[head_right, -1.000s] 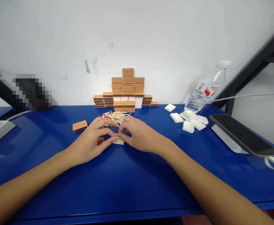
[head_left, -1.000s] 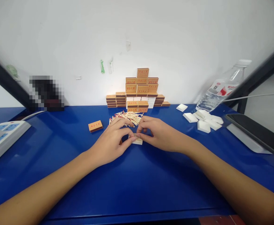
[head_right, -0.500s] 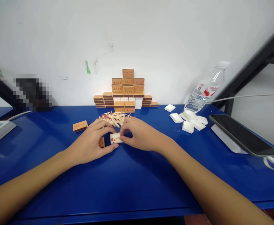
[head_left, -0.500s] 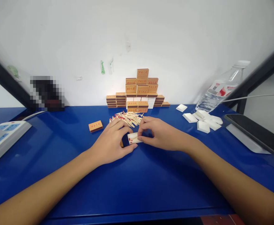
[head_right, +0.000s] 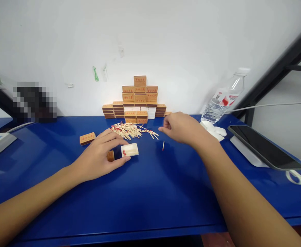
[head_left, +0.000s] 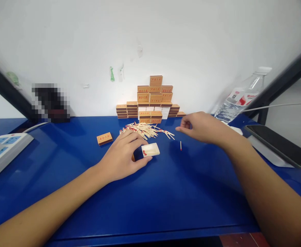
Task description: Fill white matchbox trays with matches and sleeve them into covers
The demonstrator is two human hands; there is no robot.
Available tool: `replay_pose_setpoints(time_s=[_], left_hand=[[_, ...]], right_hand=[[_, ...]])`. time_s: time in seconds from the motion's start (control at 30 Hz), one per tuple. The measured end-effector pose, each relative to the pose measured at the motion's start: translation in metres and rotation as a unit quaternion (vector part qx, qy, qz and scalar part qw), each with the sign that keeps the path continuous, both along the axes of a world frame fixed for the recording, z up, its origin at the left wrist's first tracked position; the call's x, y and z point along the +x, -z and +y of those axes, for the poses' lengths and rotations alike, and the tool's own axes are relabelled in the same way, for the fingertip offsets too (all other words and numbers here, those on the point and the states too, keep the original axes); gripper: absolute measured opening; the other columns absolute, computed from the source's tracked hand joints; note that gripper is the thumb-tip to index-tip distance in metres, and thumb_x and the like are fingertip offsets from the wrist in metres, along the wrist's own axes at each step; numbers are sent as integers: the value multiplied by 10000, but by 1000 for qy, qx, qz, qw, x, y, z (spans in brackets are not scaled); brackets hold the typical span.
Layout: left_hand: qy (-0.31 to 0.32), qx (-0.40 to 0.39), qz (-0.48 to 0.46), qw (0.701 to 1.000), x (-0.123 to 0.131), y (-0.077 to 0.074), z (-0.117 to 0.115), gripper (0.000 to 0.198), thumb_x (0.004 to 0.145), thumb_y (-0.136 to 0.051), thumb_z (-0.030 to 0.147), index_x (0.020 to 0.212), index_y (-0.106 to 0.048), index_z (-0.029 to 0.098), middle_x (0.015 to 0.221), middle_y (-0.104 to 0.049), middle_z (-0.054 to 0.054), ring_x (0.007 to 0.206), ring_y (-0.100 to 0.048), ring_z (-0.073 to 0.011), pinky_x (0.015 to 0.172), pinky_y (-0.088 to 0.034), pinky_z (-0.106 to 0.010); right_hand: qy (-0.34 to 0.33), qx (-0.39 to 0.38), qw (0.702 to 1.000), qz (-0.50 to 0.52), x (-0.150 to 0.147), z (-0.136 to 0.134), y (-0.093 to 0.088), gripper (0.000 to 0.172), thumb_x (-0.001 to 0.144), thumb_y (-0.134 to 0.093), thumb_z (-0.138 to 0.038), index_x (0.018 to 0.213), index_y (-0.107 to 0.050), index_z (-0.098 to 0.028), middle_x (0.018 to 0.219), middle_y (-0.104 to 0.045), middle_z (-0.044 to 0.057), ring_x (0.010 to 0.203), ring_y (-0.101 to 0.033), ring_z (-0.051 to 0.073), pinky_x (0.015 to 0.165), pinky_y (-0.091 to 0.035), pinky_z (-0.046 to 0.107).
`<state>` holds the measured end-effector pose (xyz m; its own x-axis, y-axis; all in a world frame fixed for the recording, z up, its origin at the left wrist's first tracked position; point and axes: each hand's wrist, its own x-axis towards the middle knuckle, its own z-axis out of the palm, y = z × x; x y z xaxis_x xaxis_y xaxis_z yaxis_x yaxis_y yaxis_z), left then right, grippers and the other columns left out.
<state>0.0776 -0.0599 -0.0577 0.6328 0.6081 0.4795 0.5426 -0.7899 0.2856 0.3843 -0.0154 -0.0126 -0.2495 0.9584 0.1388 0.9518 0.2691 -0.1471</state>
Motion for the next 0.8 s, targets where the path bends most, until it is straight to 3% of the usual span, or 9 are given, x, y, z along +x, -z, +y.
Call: replay_pose_setpoints(time_s=[0.07, 0.13, 0.2, 0.27, 0.33, 0.47, 0.57, 0.67, 0.8], left_hand=[[-1, -22, 17, 1000, 0, 1, 0, 244, 932, -747, 366, 1116, -727, 207, 1068, -735, -75, 1052, -654, -273, 974, -528, -473], [-4, -39, 32, 999, 0, 2, 1, 247, 936, -744, 383, 1111, -736, 210, 1025, -736, -66, 1015, -659, -268, 949, -534, -466], [-8, -43, 43, 998, -1, 3, 2, 256, 946, -734, 391, 1126, -743, 210, 1020, -732, -68, 1017, -658, -270, 945, -533, -466], [-9, -45, 49, 998, -1, 3, 2, 267, 952, -728, 385, 1147, -748, 205, 1026, -722, -74, 1025, -656, -271, 943, -533, -464], [-7, -47, 49, 998, -2, 4, 3, 275, 955, -726, 379, 1161, -748, 199, 1027, -715, -74, 1019, -654, -266, 935, -535, -458], [-4, -44, 47, 998, -2, 4, 2, 282, 961, -721, 394, 1156, -750, 192, 1036, -722, -75, 1014, -650, -262, 946, -535, -462], [-5, -39, 45, 998, -1, 3, 2, 279, 961, -723, 394, 1144, -754, 186, 1026, -726, -75, 1016, -646, -261, 955, -534, -462], [-7, -42, 50, 998, -1, 3, 2, 274, 959, -726, 388, 1141, -754, 186, 1023, -726, -75, 1019, -645, -263, 956, -535, -462], [-8, -42, 52, 998, 0, 3, 1, 277, 960, -726, 384, 1149, -754, 184, 1048, -727, -79, 1039, -646, -269, 972, -529, -466]], right_hand=[[36, -97, 994, -30, 13, 2, 1, 370, 883, -734, -483, 641, -622, -226, 650, -660, 54, 575, -556, 190, 584, -368, 351], [31, -152, 988, -13, 19, 3, 3, 288, 846, -770, -446, 689, -668, -226, 681, -686, 53, 589, -591, 195, 582, -406, 348], [-16, -167, 985, 29, 20, 3, 5, 137, 804, -789, -355, 844, -737, -235, 801, -732, 56, 676, -647, 211, 612, -459, 341], [-71, -185, 979, 55, 17, 2, 4, 176, 784, -777, -311, 947, -763, -248, 901, -743, 60, 775, -674, 224, 658, -492, 338], [-96, -224, 969, 48, 15, 2, 2, 158, 793, -757, -343, 911, -768, -238, 903, -727, 63, 796, -661, 224, 675, -487, 335], [-78, -292, 952, 36, 10, 1, -3, 241, 827, -714, -439, 851, -749, -202, 844, -712, 60, 761, -629, 210, 677, -462, 326], [-81, -283, 953, 74, 1, 1, -2, 266, 840, -687, -448, 894, -745, -194, 857, -735, 61, 781, -643, 214, 695, -478, 322], [-54, -214, 969, 115, -10, 4, 8, 220, 851, -670, -392, 910, -722, -187, 878, -753, 69, 787, -658, 209, 704, -486, 318], [-22, -156, 983, 96, -18, 8, 22, 212, 880, -675, -409, 894, -678, -197, 872, -746, 63, 762, -653, 197, 674, -463, 317]])
